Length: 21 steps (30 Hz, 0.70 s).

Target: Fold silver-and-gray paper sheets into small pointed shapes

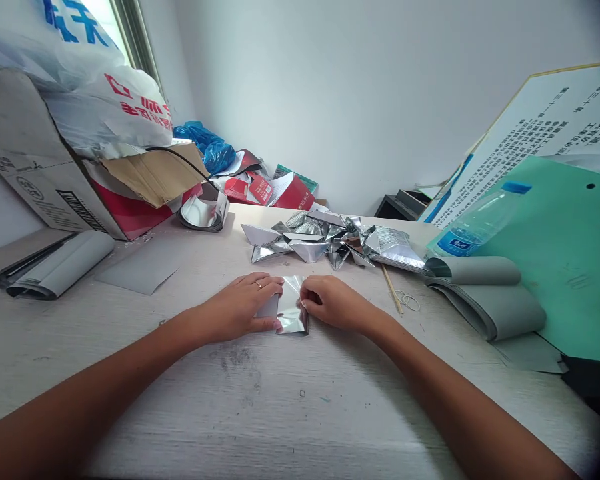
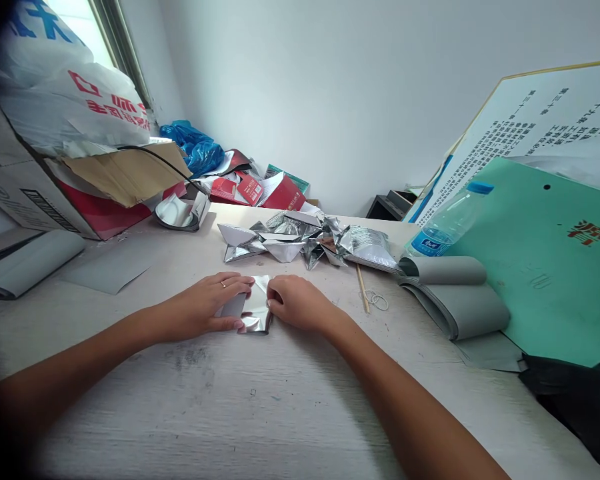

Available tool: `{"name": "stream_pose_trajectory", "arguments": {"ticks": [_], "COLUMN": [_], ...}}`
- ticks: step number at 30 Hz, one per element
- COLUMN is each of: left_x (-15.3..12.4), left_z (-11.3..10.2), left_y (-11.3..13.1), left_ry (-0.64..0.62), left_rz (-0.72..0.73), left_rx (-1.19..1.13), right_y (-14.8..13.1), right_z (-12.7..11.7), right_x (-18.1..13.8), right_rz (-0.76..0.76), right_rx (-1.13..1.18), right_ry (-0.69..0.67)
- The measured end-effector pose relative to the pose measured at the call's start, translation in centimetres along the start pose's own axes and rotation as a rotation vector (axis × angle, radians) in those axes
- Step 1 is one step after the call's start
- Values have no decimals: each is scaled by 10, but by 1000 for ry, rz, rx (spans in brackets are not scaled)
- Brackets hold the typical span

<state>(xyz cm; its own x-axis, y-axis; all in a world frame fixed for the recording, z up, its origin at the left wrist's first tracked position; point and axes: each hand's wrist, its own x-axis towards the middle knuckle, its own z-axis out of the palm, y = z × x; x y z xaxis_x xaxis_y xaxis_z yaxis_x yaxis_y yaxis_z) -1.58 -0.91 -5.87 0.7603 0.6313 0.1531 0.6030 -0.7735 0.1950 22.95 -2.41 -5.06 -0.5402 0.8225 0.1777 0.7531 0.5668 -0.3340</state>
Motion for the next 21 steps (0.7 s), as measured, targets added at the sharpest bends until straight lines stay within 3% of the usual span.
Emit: {"name": "stream_pose_trajectory", "arguments": {"ticks": [15, 21], "left_x": [0, 1], "left_z": [1, 3], "left_y": [-2, -2], "left_ry": [3, 0], "left_rz": [19, 11], "left_rx": [-6, 9], "right_y": [-11, -9], "right_z": [-9, -10], "right_x": [1, 1], "right_rz": [224, 239], "right_rx": [26, 12], "right_ry": [-103, -124]}}
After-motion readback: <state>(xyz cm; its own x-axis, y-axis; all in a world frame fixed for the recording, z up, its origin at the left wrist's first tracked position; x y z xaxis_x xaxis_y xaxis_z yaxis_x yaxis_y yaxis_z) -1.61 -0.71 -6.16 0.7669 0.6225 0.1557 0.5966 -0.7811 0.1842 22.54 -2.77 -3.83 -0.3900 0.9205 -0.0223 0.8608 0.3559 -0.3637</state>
